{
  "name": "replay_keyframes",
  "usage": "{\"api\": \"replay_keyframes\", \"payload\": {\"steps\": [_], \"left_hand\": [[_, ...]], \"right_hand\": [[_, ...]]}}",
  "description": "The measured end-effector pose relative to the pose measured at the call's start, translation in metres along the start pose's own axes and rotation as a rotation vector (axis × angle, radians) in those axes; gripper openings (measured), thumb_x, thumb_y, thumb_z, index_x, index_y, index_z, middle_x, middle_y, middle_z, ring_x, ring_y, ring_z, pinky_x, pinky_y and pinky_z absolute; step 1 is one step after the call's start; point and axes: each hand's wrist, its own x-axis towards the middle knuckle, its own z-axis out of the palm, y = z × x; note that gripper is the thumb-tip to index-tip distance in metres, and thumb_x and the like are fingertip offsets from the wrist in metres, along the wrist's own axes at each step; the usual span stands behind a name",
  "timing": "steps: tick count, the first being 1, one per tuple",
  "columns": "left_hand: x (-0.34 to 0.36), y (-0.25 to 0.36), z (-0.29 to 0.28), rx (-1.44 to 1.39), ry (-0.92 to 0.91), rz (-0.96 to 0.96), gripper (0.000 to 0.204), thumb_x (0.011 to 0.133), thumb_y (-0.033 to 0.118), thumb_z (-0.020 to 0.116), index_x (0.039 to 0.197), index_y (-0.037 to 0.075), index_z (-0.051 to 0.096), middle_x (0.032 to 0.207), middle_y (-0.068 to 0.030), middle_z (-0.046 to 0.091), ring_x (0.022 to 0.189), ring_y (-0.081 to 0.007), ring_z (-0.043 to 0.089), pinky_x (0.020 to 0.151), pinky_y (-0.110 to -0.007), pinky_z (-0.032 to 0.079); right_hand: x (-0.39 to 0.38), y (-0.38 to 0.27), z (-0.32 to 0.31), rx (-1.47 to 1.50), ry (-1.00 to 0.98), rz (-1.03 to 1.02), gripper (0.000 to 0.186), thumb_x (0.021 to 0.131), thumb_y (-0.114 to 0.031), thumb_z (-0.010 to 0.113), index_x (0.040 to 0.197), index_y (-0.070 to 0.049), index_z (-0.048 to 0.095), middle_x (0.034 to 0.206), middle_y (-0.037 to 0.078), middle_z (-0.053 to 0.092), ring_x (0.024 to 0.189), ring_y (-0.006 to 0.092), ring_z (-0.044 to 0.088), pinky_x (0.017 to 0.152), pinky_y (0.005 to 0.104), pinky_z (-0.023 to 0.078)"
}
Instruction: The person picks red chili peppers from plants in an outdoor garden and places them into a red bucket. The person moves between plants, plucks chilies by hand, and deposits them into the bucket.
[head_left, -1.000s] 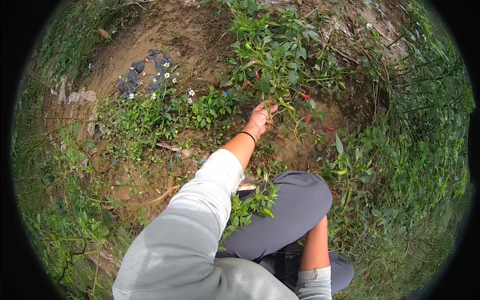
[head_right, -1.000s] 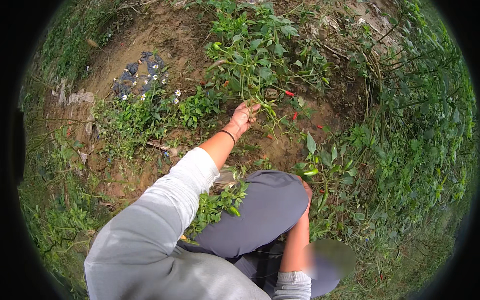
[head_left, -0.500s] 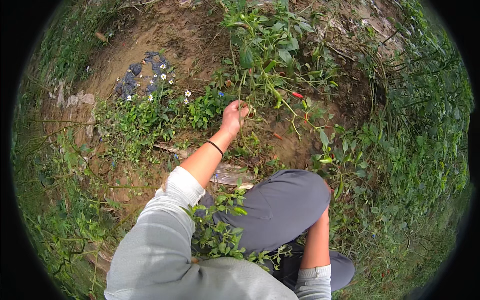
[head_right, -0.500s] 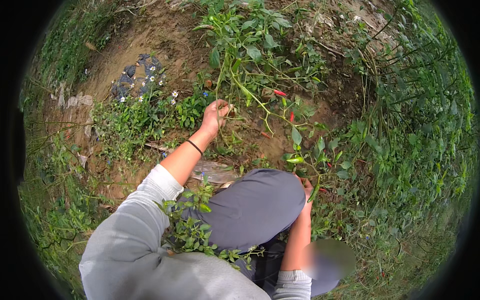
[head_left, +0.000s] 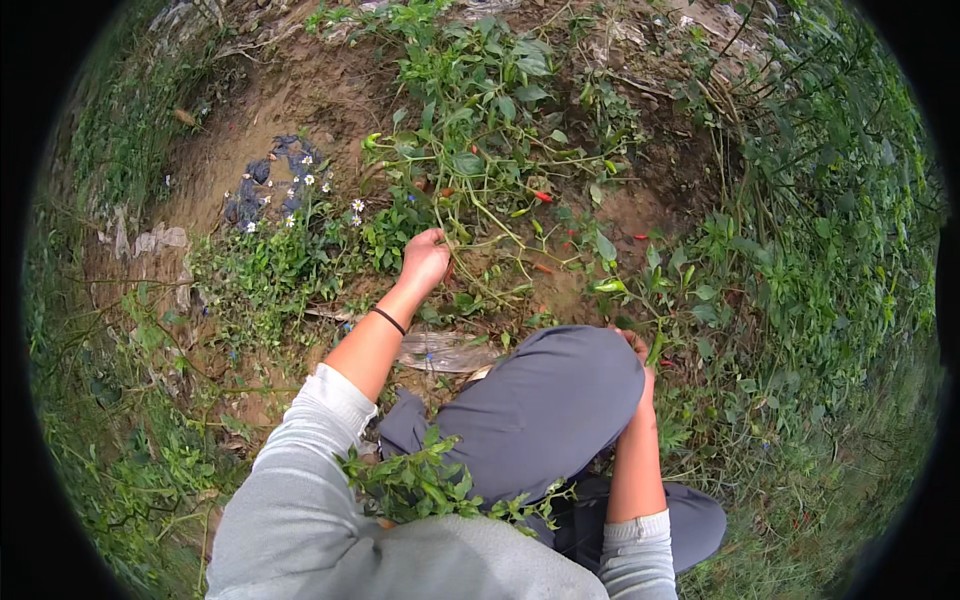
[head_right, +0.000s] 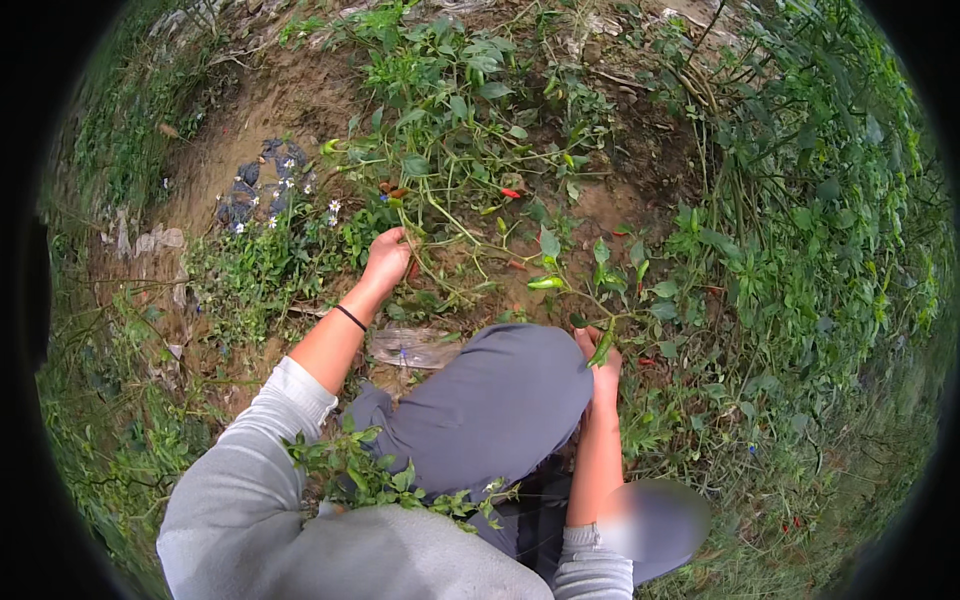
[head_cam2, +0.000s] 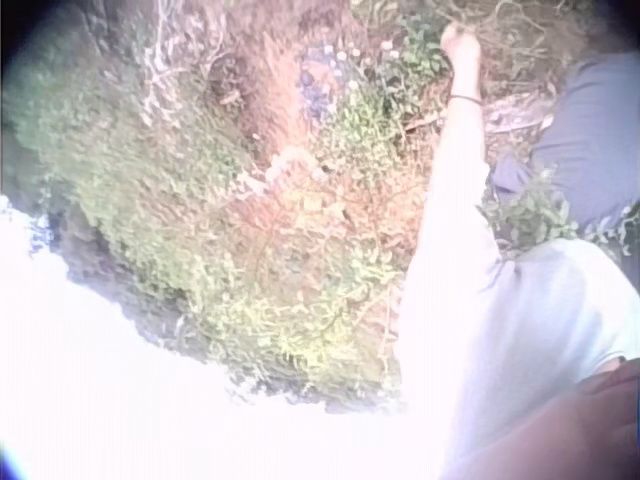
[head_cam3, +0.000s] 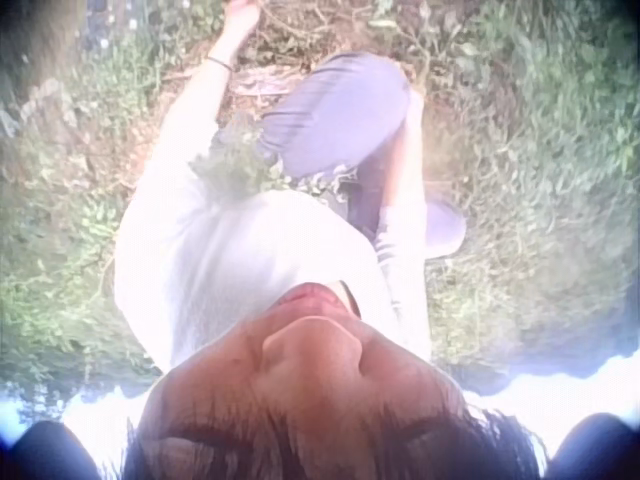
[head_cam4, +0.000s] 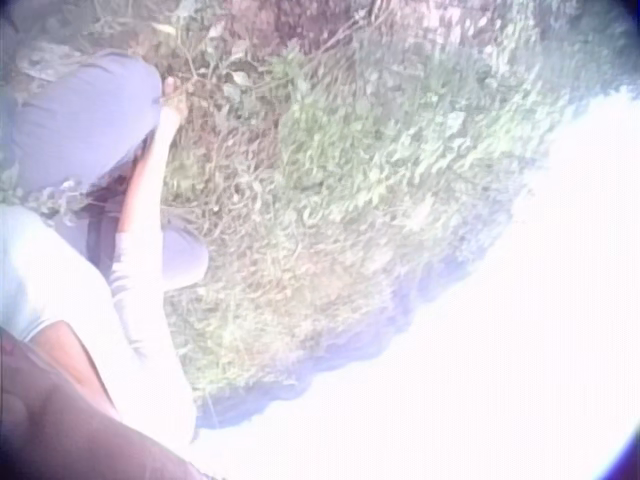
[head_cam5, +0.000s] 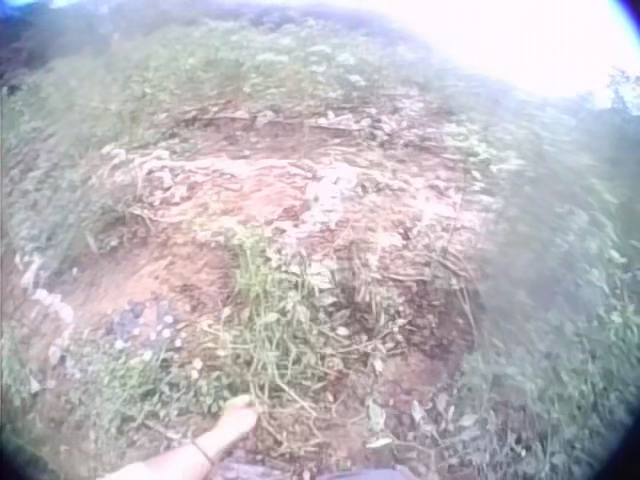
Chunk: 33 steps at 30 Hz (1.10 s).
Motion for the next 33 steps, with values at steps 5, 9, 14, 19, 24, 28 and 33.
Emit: {"api": "replay_keyframes", "payload": {"steps": [5, 9, 14, 19, 24, 28, 33], "left_hand": [[-0.008, 0.039, -0.008, -0.385, -0.347, -0.283, 0.003, 0.087, 0.011, 0.053, 0.088, 0.009, 0.055, 0.07, -0.0021, 0.06, 0.04, -0.0029, 0.029, 0.037, -0.02, 0.021], [-0.014, 0.03, -0.016, 0.074, -0.484, -0.074, 0.015, 0.085, 0.014, 0.055, 0.093, 0.004, 0.062, 0.086, -0.0038, 0.063, 0.071, -0.0113, 0.054, 0.066, -0.027, 0.044], [-0.019, 0.024, -0.017, 0.45, -0.006, -0.05, 0.029, 0.084, 0.025, 0.058, 0.094, -0.001, 0.061, 0.09, -0.0166, 0.064, 0.082, -0.029, 0.061, 0.074, -0.034, 0.046], [-0.012, 0.061, -0.057, 0.725, 0.217, 0.181, 0.028, 0.085, 0.026, 0.052, 0.084, -0.002, 0.057, 0.083, -0.0229, 0.061, 0.078, -0.0367, 0.059, 0.07, -0.043, 0.045], [0.014, 0.139, -0.086, 0.569, -0.217, 0.144, 0.034, 0.088, 0.029, 0.047, 0.073, -0.002, 0.05, 0.064, -0.0166, 0.057, 0.061, -0.03, 0.057, 0.06, -0.04, 0.044], [0.039, 0.196, -0.108, 0.577, -0.208, 0.309, 0.035, 0.09, 0.026, 0.048, 0.068, -0.001, 0.048, 0.052, -0.0094, 0.053, 0.047, -0.0194, 0.056, 0.05, -0.034, 0.043], [0.054, 0.241, -0.143, 0.993, 0.319, 0.537, 0.041, 0.088, 0.033, 0.051, 0.066, -0.002, 0.054, 0.049, -0.0145, 0.05, 0.05, -0.0264, 0.057, 0.056, -0.039, 0.045]], "right_hand": [[0.005, 0.001, -0.011, -0.029, -0.021, -0.007, 0.018, 0.084, -0.021, 0.062, 0.085, -0.004, 0.056, 0.089, 0.006, 0.063, 0.073, 0.0099, 0.058, 0.065, 0.022, 0.049], [-0.011, -0.02, 0.017, 0.003, -0.117, 0.079, 0.018, 0.083, -0.018, 0.064, 0.091, -0.003, 0.059, 0.083, 0.005, 0.063, 0.068, 0.01, 0.058, 0.062, 0.0223, 0.049], [-0.012, -0.03, 0.029, 0.039, -0.115, 0.067, 0.017, 0.08, -0.012, 0.067, 0.093, -0.002, 0.06, 0.083, 0.005, 0.064, 0.068, 0.0104, 0.059, 0.062, 0.0221, 0.049], [-0.008, -0.021, 0.015, 0.006, -0.044, 0.047, 0.017, 0.083, -0.017, 0.064, 0.092, -0.003, 0.063, 0.075, 0.003, 0.062, 0.061, 0.0089, 0.056, 0.055, 0.0225, 0.045], [0.016, -0.002, -0.007, 0.103, -0.149, 0.075, 0.02, 0.081, -0.017, 0.066, 0.095, -0.003, 0.064, 0.075, 0.002, 0.062, 0.061, 0.0081, 0.056, 0.053, 0.0226, 0.044], [0.012, -0.045, 0.009, -0.143, -0.108, -0.086, 0.02, 0.08, -0.016, 0.067, 0.096, -0.003, 0.063, 0.08, 0.003, 0.063, 0.064, 0.0095, 0.056, 0.057, 0.0228, 0.045], [-0.012, -0.153, 0.065, -0.179, -0.145, -0.296, 0.017, 0.086, -0.019, 0.058, 0.097, -0.006, 0.059, 0.068, -0.004, 0.05, 0.05, 0.0037, 0.035, 0.042, 0.0194, 0.027]]}}
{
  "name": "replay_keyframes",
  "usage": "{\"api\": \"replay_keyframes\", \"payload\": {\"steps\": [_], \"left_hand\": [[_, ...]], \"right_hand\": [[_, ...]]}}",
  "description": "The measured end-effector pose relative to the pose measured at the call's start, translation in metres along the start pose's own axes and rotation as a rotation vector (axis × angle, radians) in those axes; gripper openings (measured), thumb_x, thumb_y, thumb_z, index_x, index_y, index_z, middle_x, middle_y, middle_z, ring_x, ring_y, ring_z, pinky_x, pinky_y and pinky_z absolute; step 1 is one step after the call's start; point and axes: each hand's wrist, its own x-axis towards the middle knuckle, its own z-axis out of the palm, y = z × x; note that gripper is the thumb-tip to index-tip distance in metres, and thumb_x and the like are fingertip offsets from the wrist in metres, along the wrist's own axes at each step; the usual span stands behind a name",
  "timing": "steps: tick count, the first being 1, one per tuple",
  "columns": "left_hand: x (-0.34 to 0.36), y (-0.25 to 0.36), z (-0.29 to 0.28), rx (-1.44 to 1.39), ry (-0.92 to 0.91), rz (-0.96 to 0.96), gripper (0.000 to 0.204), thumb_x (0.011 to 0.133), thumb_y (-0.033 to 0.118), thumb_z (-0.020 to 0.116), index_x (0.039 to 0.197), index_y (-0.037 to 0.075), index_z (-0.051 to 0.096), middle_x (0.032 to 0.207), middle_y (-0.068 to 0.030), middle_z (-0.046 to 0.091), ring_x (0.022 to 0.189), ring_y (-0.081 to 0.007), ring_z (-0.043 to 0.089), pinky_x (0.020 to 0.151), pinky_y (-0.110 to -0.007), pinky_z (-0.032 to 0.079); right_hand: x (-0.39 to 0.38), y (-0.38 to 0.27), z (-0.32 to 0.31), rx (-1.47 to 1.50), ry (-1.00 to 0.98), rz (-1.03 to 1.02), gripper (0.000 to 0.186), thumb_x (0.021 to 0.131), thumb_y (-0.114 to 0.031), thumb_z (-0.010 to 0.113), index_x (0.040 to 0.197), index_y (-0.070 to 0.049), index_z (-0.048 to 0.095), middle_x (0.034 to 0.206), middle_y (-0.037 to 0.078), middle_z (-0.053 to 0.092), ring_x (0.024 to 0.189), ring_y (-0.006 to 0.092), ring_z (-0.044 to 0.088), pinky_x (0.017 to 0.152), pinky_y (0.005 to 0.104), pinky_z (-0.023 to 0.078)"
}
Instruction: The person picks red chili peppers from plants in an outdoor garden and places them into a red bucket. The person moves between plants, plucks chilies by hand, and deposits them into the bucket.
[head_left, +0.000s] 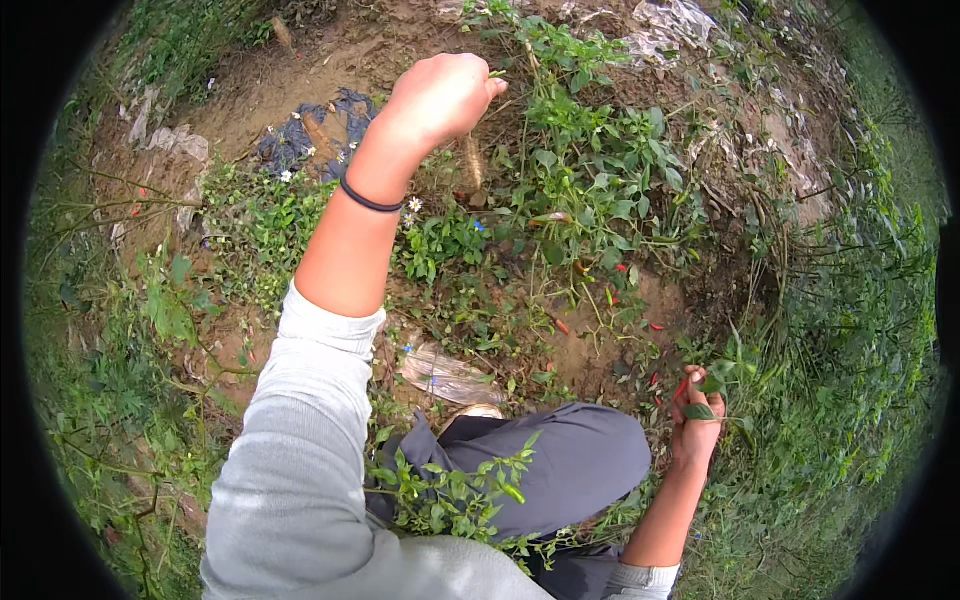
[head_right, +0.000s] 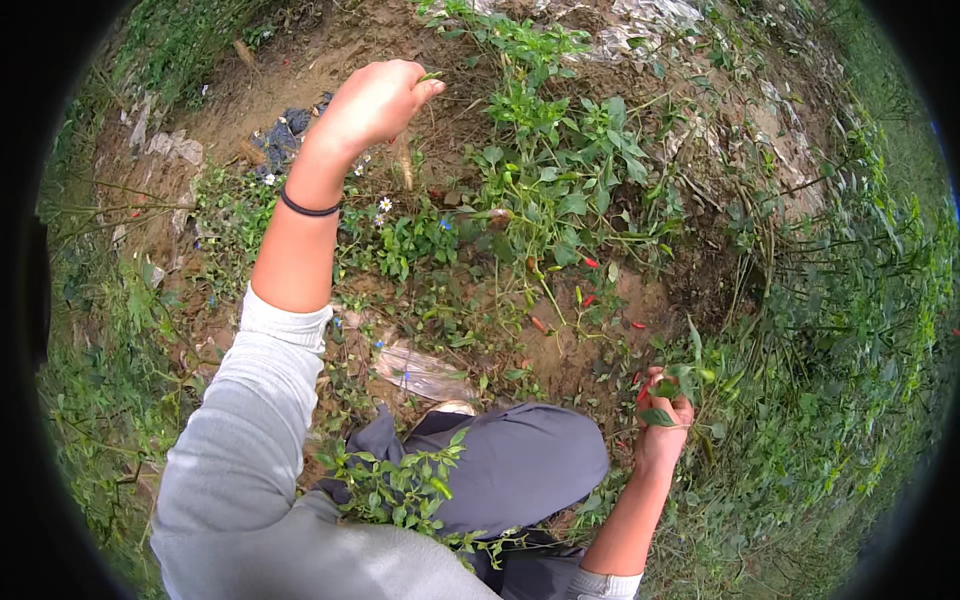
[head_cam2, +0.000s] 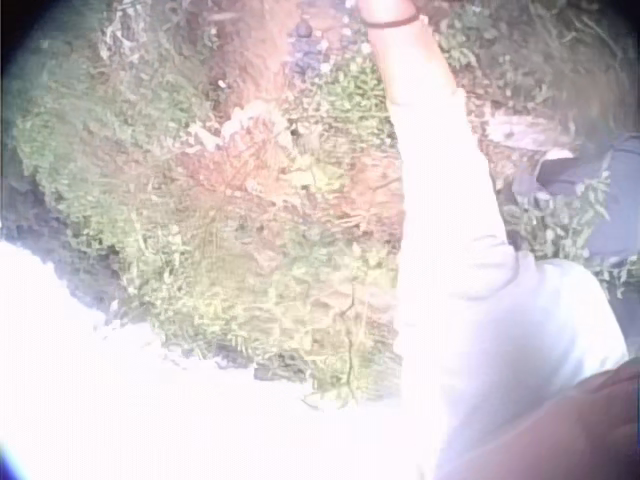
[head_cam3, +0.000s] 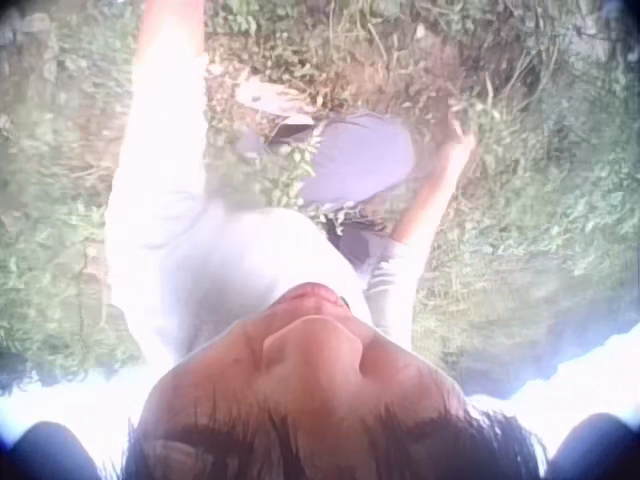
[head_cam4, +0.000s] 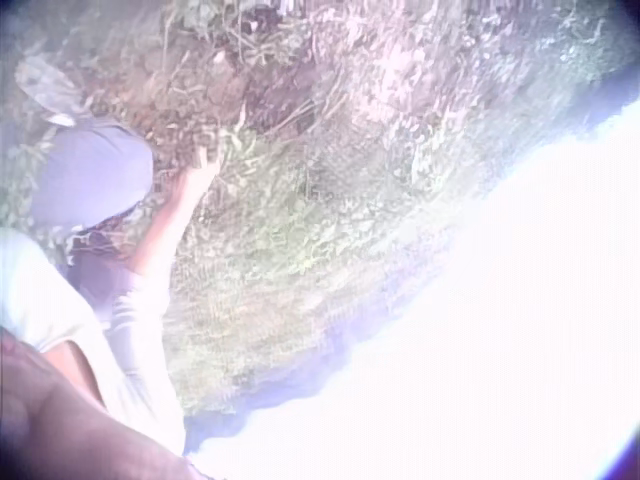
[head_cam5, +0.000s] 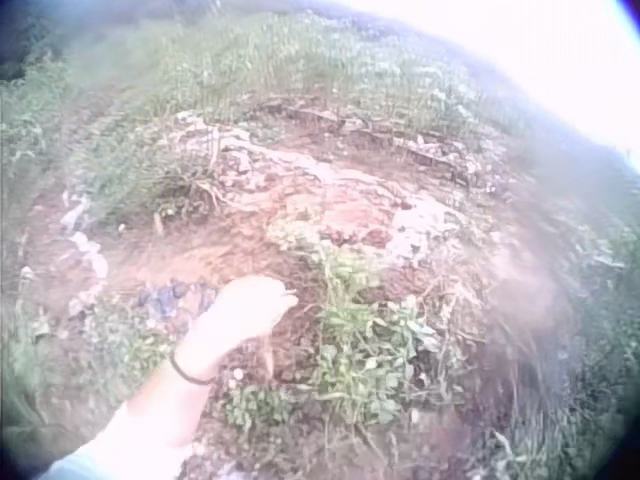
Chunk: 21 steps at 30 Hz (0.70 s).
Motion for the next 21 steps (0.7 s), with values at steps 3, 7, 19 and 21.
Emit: {"api": "replay_keyframes", "payload": {"steps": [3, 7, 19, 21], "left_hand": [[0.023, 0.005, -0.013, -0.378, 0.016, 0.078, 0.038, 0.088, 0.033, 0.053, 0.069, 0.001, 0.059, 0.053, -0.0074, 0.052, 0.046, -0.0172, 0.052, 0.048, -0.032, 0.042], [0.056, -0.005, 0.041, -1.522, -0.319, -0.118, 0.028, 0.092, 0.029, 0.048, 0.081, 0.005, 0.056, 0.064, 0.0003, 0.053, 0.051, -0.0075, 0.051, 0.038, -0.015, 0.035], [0.013, -0.007, 0.384, -0.413, -0.182, -0.477, 0.023, 0.083, 0.026, 0.056, 0.078, 0.005, 0.061, 0.074, -0.0091, 0.06, 0.065, -0.023, 0.055, 0.063, -0.033, 0.043], [0.03, 0.075, 0.362, -0.345, -0.372, -0.441, 0.029, 0.085, 0.029, 0.054, 0.071, 0.005, 0.061, 0.068, -0.0082, 0.059, 0.057, -0.0212, 0.051, 0.055, -0.032, 0.042]], "right_hand": [[0.012, -0.039, 0.006, 0.097, -0.015, -0.101, 0.014, 0.09, -0.014, 0.053, 0.097, -0.003, 0.058, 0.061, -0.004, 0.041, 0.048, 0.0034, 0.028, 0.04, 0.0183, 0.022], [0.015, -0.054, 0.006, 0.262, -0.02, -0.144, 0.016, 0.091, -0.015, 0.05, 0.099, -0.002, 0.055, 0.059, -0.004, 0.035, 0.048, 0.0035, 0.027, 0.039, 0.0174, 0.021], [-0.017, -0.022, -0.014, 0.25, 0.11, 0.023, 0.015, 0.092, -0.017, 0.049, 0.099, -0.006, 0.055, 0.061, -0.005, 0.037, 0.048, 0.0038, 0.028, 0.039, 0.0176, 0.023], [-0.027, -0.022, -0.033, 0.243, 0.278, -0.008, 0.013, 0.09, -0.015, 0.051, 0.096, -0.005, 0.056, 0.059, -0.004, 0.037, 0.048, 0.0043, 0.028, 0.04, 0.0182, 0.023]]}}
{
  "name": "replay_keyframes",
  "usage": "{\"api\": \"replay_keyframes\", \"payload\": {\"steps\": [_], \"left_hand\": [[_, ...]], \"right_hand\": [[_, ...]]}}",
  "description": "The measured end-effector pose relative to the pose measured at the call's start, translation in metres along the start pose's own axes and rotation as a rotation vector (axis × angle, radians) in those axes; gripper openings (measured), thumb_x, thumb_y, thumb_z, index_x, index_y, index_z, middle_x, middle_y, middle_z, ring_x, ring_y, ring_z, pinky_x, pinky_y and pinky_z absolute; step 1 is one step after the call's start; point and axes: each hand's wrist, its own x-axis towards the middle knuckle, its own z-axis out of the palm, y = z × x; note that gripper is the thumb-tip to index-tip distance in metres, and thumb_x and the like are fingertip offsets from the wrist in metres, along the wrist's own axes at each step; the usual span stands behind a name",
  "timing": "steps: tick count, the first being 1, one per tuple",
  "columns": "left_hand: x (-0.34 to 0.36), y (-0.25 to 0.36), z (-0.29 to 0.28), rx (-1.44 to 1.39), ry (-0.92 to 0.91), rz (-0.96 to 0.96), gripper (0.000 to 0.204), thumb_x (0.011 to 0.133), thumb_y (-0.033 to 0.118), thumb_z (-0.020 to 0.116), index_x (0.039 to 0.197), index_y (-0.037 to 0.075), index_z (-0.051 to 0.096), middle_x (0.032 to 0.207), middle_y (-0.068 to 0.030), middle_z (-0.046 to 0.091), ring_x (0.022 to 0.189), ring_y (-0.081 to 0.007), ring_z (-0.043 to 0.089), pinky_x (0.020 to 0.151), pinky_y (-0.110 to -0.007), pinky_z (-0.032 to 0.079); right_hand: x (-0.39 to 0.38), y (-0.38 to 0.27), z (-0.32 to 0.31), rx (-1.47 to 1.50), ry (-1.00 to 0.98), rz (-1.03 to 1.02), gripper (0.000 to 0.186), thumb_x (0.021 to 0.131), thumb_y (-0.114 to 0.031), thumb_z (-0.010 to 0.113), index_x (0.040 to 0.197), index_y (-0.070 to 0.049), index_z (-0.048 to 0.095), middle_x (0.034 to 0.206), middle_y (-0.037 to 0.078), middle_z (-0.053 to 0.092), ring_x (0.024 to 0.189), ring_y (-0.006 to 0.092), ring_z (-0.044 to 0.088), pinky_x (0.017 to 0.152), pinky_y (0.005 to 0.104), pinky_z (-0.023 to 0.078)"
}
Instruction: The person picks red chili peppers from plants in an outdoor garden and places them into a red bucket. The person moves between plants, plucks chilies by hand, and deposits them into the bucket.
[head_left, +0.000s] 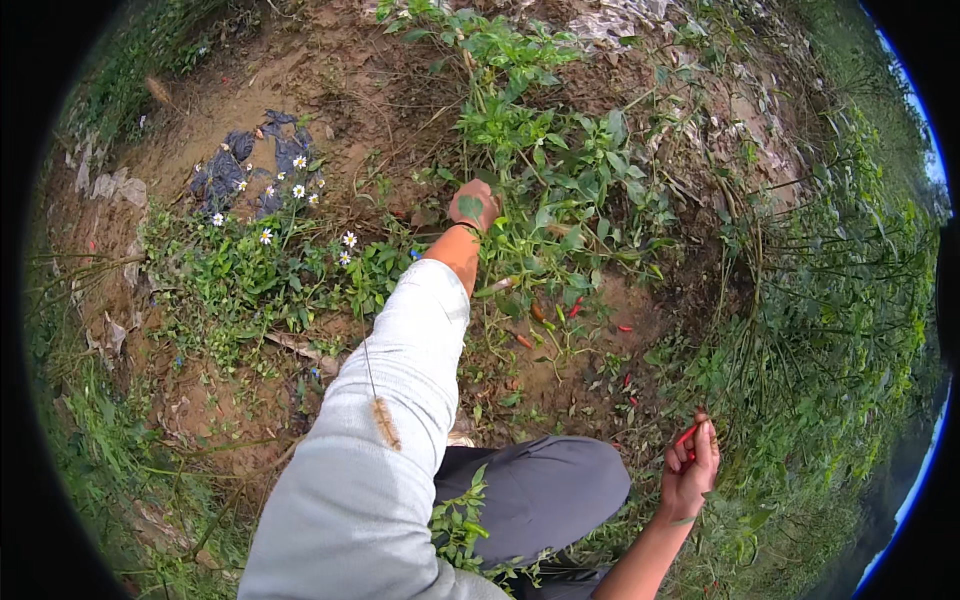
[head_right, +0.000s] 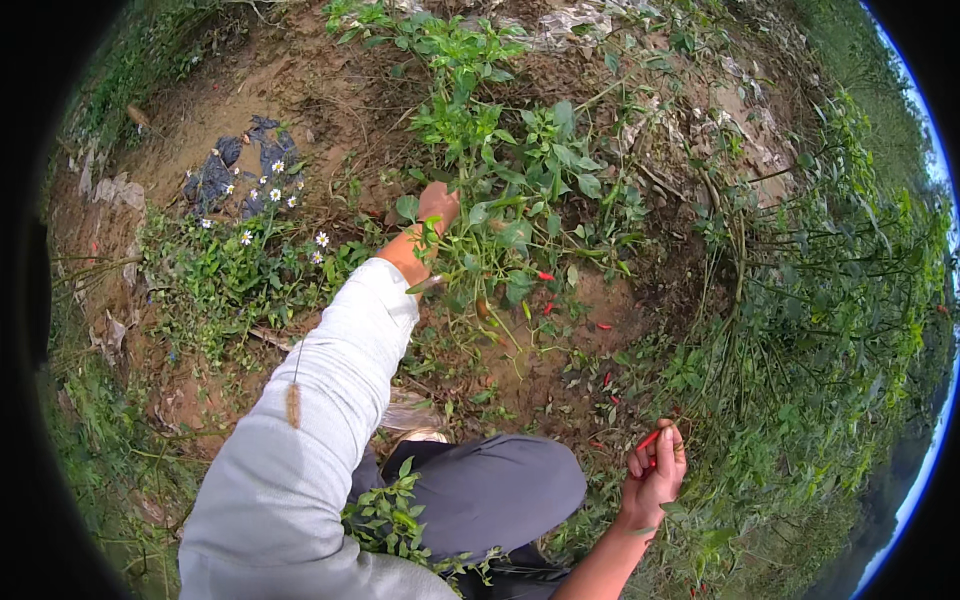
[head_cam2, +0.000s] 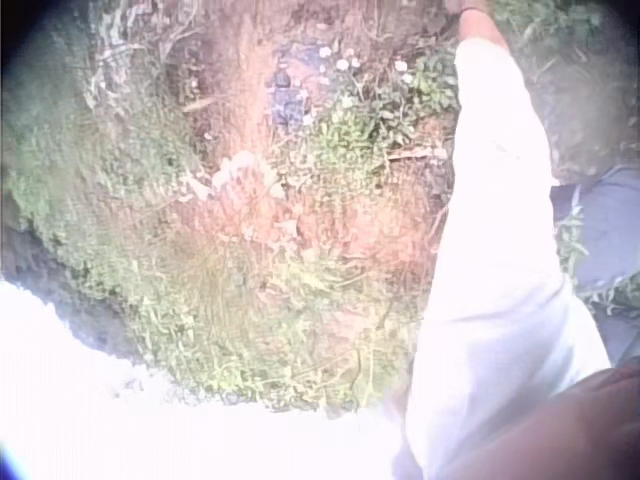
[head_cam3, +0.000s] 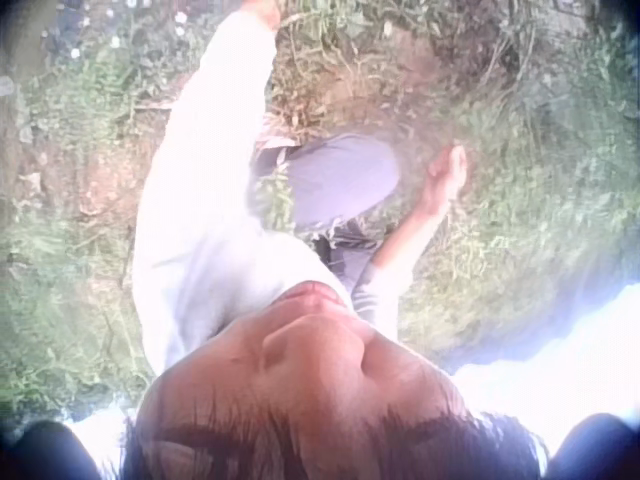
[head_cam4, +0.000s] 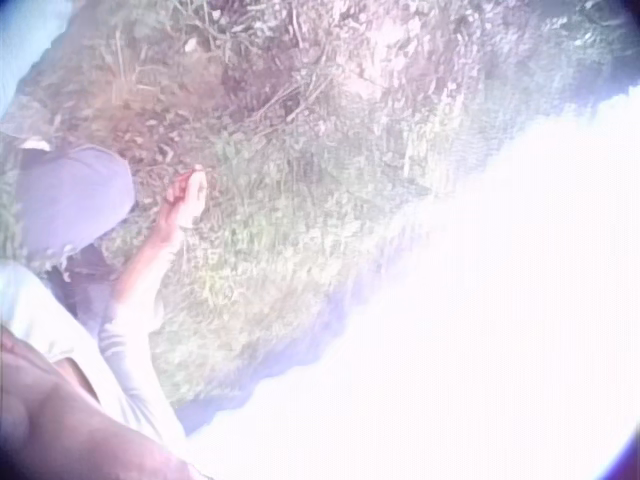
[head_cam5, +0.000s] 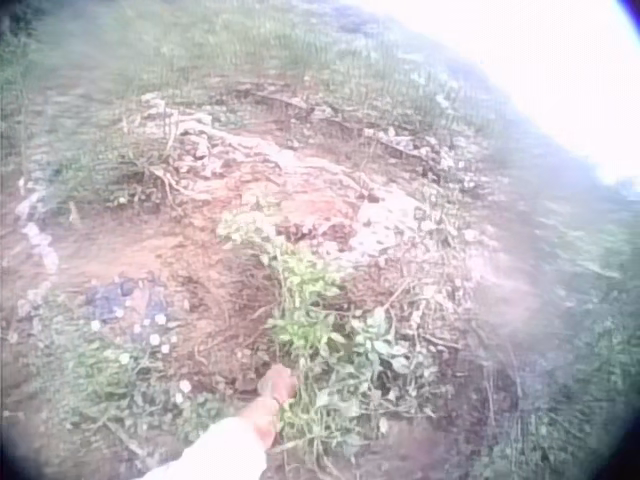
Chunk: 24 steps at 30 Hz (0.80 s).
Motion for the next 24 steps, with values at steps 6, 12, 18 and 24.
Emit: {"api": "replay_keyframes", "payload": {"steps": [6, 12, 18, 24], "left_hand": [[0.038, -0.053, -0.008, 0.096, -0.059, -0.034, 0.034, 0.082, 0.033, 0.057, 0.072, 0.001, 0.055, 0.064, -0.0109, 0.053, 0.057, -0.0282, 0.052, 0.049, -0.04, 0.04], [-0.034, -0.042, -0.106, -0.859, -0.213, 0.141, 0.018, 0.086, 0.017, 0.055, 0.075, 0.003, 0.056, 0.056, -0.0024, 0.049, 0.05, -0.0167, 0.05, 0.043, -0.032, 0.039], [-0.096, -0.102, -0.165, -1.52, -0.302, 0.254, 0.017, 0.092, 0.017, 0.045, 0.083, 0.005, 0.053, 0.053, 0.0007, 0.045, 0.042, -0.006, 0.037, 0.039, -0.019, 0.028], [-0.169, -0.084, -0.179, -1.945, -0.67, 0.311, 0.019, 0.092, 0.023, 0.046, 0.084, 0.006, 0.047, 0.08, -0.0023, 0.038, 0.064, -0.013, 0.034, 0.046, -0.022, 0.03]], "right_hand": [[-0.008, 0.003, 0.018, 0.012, -0.052, 0.021, 0.013, 0.088, -0.014, 0.054, 0.095, -0.003, 0.057, 0.059, -0.005, 0.035, 0.048, 0.0041, 0.029, 0.041, 0.0177, 0.023], [-0.011, 0.011, 0.021, 0.012, -0.07, 0.038, 0.014, 0.089, -0.014, 0.054, 0.096, -0.002, 0.057, 0.059, -0.005, 0.036, 0.049, 0.004, 0.03, 0.041, 0.0178, 0.023], [-0.012, 0.027, 0.029, 0.009, -0.09, 0.099, 0.014, 0.089, -0.013, 0.052, 0.096, -0.003, 0.057, 0.058, -0.004, 0.034, 0.047, 0.0051, 0.029, 0.04, 0.0188, 0.022], [-0.018, 0.026, 0.036, -0.032, -0.106, 0.115, 0.015, 0.088, -0.013, 0.052, 0.097, -0.001, 0.055, 0.058, -0.005, 0.033, 0.046, 0.0048, 0.03, 0.037, 0.0185, 0.023]]}}
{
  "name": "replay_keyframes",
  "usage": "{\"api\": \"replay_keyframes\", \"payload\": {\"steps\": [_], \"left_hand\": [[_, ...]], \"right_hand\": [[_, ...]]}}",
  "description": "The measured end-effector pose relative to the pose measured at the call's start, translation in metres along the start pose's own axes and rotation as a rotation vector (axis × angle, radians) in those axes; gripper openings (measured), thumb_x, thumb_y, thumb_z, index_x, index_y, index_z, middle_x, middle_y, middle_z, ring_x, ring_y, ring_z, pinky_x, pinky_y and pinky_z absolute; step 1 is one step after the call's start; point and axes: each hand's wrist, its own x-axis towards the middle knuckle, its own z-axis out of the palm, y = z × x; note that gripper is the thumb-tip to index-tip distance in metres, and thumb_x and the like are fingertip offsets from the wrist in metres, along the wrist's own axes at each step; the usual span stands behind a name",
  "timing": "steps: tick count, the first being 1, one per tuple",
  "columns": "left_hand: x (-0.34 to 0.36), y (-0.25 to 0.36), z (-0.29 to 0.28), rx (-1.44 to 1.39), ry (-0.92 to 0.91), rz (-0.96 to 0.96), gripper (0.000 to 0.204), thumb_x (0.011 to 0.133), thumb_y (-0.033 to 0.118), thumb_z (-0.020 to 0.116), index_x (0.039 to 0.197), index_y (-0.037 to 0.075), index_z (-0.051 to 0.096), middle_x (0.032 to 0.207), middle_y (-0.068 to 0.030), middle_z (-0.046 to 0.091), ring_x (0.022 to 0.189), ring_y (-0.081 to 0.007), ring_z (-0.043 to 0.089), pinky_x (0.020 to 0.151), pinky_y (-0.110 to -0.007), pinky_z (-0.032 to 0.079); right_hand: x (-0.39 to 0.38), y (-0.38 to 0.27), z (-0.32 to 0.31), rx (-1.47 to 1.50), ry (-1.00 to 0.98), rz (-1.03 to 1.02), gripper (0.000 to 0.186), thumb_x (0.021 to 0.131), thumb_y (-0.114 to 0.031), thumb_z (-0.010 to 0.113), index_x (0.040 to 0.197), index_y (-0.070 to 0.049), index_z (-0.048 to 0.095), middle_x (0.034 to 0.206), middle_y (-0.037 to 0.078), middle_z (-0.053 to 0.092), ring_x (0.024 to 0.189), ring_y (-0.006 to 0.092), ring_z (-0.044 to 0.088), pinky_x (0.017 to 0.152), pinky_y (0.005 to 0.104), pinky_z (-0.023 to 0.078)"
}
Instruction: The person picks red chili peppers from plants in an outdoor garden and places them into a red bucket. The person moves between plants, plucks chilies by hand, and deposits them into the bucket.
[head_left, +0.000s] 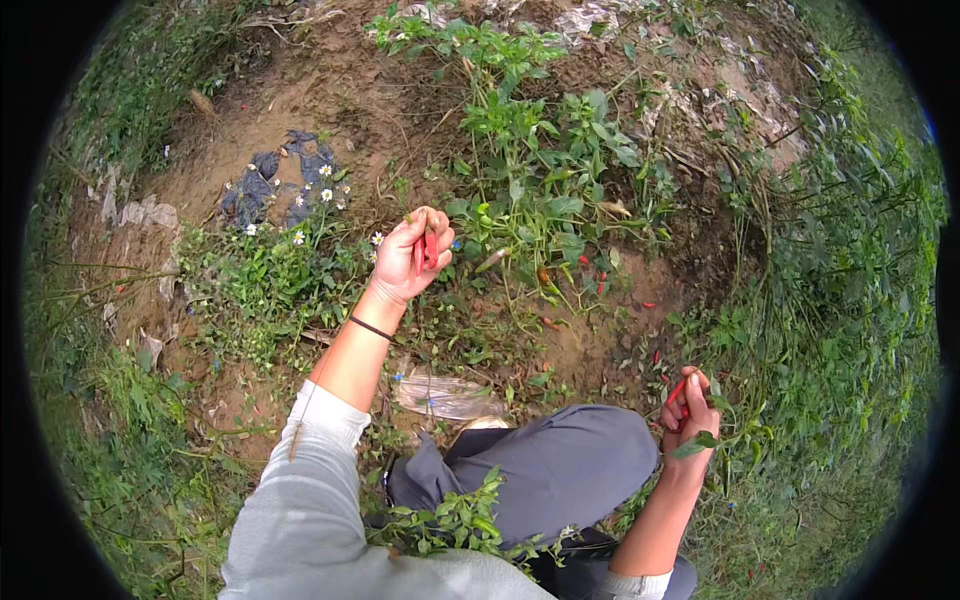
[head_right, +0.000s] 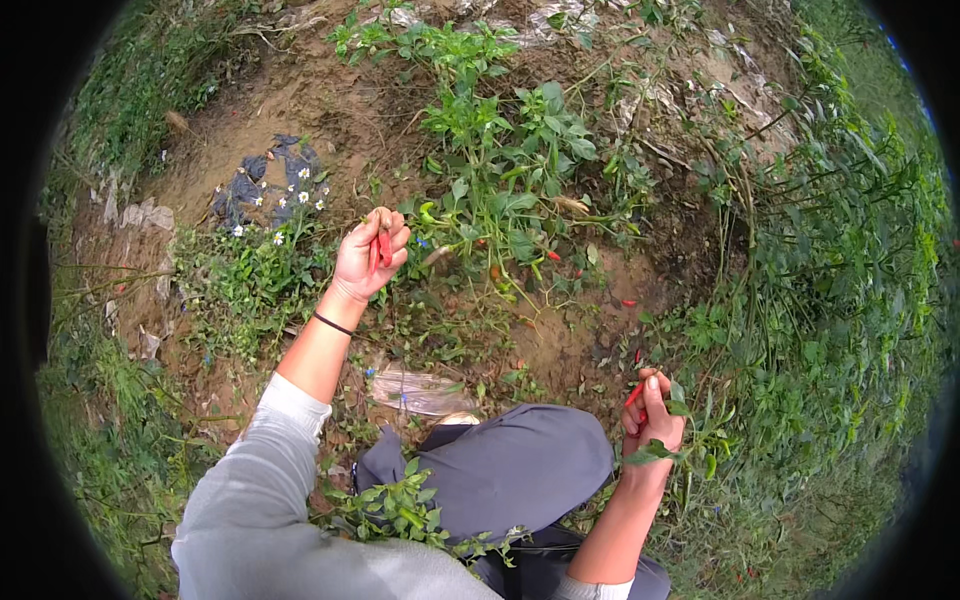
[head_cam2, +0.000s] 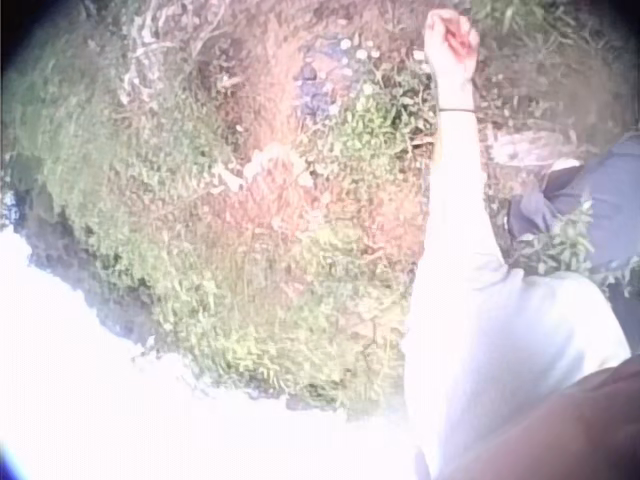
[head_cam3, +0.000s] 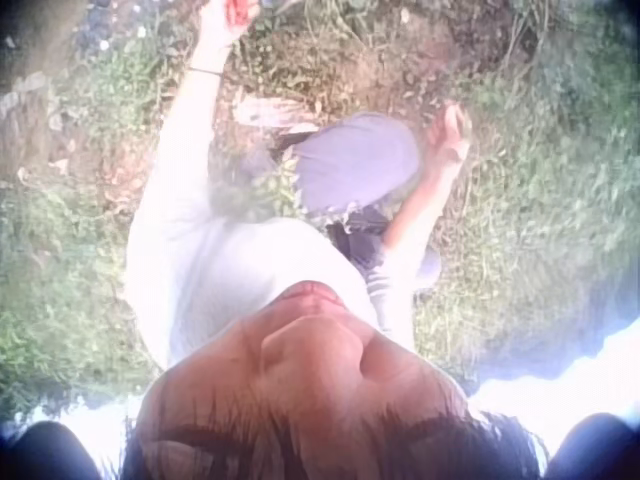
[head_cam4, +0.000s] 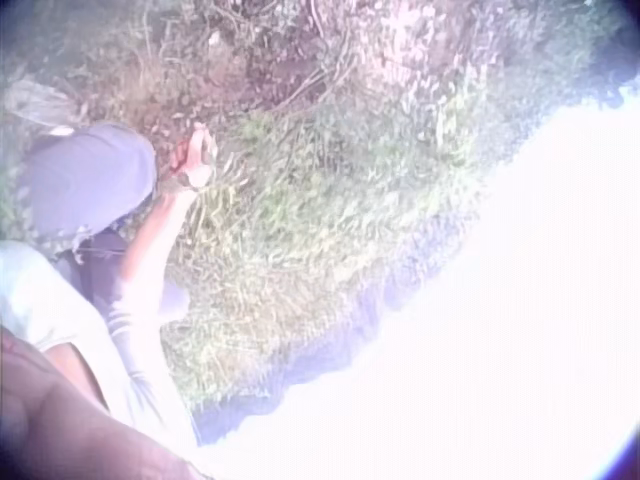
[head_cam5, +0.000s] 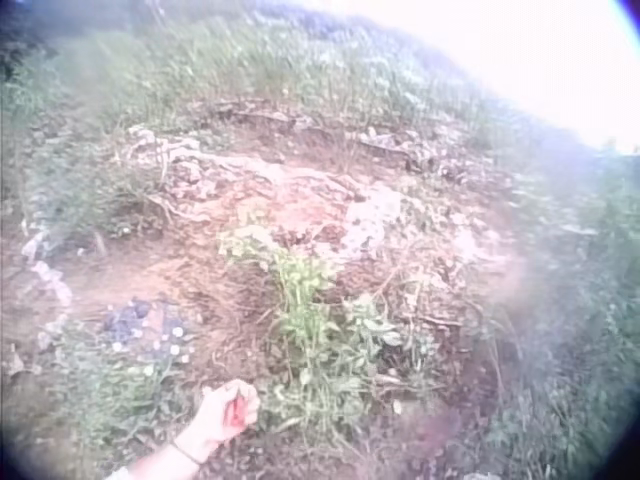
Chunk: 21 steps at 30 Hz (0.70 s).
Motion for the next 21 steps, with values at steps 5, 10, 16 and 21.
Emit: {"api": "replay_keyframes", "payload": {"steps": [5, 10, 16, 21], "left_hand": [[0.001, -0.024, 0.066, -0.126, -0.086, -0.104, 0.028, 0.093, 0.033, 0.044, 0.081, 0.008, 0.045, 0.083, -0.0027, 0.04, 0.07, -0.0128, 0.037, 0.053, -0.023, 0.035], [0.031, -0.085, 0.123, -0.13, -0.219, -0.415, 0.032, 0.087, 0.04, 0.052, 0.077, 0.01, 0.043, 0.067, 0.0022, 0.038, 0.065, -0.0108, 0.043, 0.046, -0.018, 0.036], [0.111, -0.188, 0.096, 0.296, 0.434, -0.627, 0.024, 0.092, 0.027, 0.049, 0.087, 0.003, 0.05, 0.068, -0.0011, 0.047, 0.048, -0.0104, 0.039, 0.036, -0.021, 0.028], [0.116, -0.226, 0.034, 0.374, 1.027, -0.357, 0.028, 0.085, 0.033, 0.06, 0.08, 0.009, 0.047, 0.061, -0.0037, 0.044, 0.041, -0.0132, 0.034, 0.036, -0.023, 0.026]], "right_hand": [[-0.001, -0.008, -0.011, 0.124, -0.042, -0.043, 0.014, 0.087, -0.015, 0.055, 0.093, -0.002, 0.058, 0.059, -0.003, 0.036, 0.046, 0.0057, 0.028, 0.039, 0.0196, 0.022], [-0.006, -0.017, -0.035, 0.243, -0.033, -0.07, 0.014, 0.087, -0.014, 0.055, 0.094, -0.002, 0.059, 0.062, -0.003, 0.037, 0.047, 0.0056, 0.029, 0.04, 0.0189, 0.023], [-0.009, -0.016, -0.041, 0.275, -0.1, -0.088, 0.016, 0.09, -0.014, 0.049, 0.099, -0.002, 0.056, 0.063, -0.002, 0.039, 0.048, 0.0056, 0.031, 0.039, 0.0182, 0.024], [-0.015, -0.019, -0.043, 0.324, -0.047, -0.05, 0.014, 0.088, -0.012, 0.054, 0.094, -0.001, 0.059, 0.061, -0.002, 0.04, 0.048, 0.0052, 0.031, 0.041, 0.0185, 0.024]]}}
